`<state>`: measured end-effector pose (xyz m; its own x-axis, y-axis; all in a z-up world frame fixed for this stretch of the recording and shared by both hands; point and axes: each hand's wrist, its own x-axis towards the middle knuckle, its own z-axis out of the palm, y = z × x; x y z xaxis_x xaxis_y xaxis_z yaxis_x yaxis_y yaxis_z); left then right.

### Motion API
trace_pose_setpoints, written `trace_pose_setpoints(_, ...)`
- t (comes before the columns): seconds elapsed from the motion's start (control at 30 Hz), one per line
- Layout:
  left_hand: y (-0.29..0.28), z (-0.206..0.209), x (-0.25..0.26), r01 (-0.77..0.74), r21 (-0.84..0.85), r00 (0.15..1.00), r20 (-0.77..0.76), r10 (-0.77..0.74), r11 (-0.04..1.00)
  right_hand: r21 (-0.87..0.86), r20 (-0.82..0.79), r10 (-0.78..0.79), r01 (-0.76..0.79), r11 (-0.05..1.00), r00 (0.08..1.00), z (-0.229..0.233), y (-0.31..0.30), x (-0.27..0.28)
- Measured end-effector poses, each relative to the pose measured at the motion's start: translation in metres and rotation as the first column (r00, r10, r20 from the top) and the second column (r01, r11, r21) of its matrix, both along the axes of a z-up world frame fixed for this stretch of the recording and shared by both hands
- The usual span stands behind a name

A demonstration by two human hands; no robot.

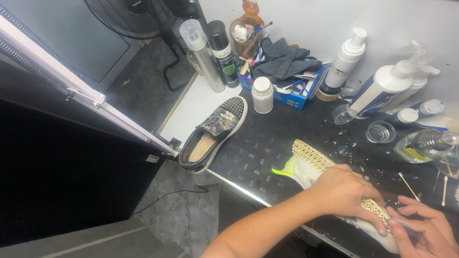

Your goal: The person scrubs the sole of a white sneaker with a blue abrasive pad, focusing on the textured outsole and the honeycomb midsole. The person repeatedly rubs the pad across the shoe's bottom surface to remove dirt or residue.

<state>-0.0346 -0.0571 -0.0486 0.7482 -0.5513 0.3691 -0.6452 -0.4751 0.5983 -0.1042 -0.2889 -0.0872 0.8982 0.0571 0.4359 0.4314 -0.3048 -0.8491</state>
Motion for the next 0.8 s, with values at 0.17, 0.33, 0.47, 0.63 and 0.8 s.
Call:
trace_pose_setpoints(0.17, 0.007, 0.002, 0.006, 0.065, -0.003, 0.998, 0.002, -0.065, 0.998, -0.28, -0.029, -0.141, 0.128, 0.952, 0.99, -0.01, -0.015, -0.008)
trace_pose_setpoints(0.33, 0.039, 0.015, 0.022, -0.06, 0.089, 0.962, 0.269, 0.034, 0.994, -0.291, -0.047, -0.125, 0.106, 0.951, 0.991, -0.028, -0.031, -0.009)
trace_pose_setpoints(0.47, 0.051, 0.027, 0.031, -0.04, 0.189, 0.988, 0.152, 0.011, 0.981, -0.204, -0.047, -0.065, 0.055, 0.977, 0.997, -0.019, -0.022, 0.004)
trace_pose_setpoints(0.63, 0.051, 0.028, 0.029, -0.046, 0.17, 0.992, 0.124, 0.025, 0.984, -0.504, -0.036, -0.163, 0.123, 0.855, 0.986, 0.026, 0.021, 0.02)
trace_pose_setpoints(0.8, 0.051, 0.02, 0.028, -0.063, 0.11, 0.988, 0.146, 0.047, 0.992, -0.629, -0.072, -0.192, 0.104, 0.77, 0.979, 0.052, 0.034, 0.027)
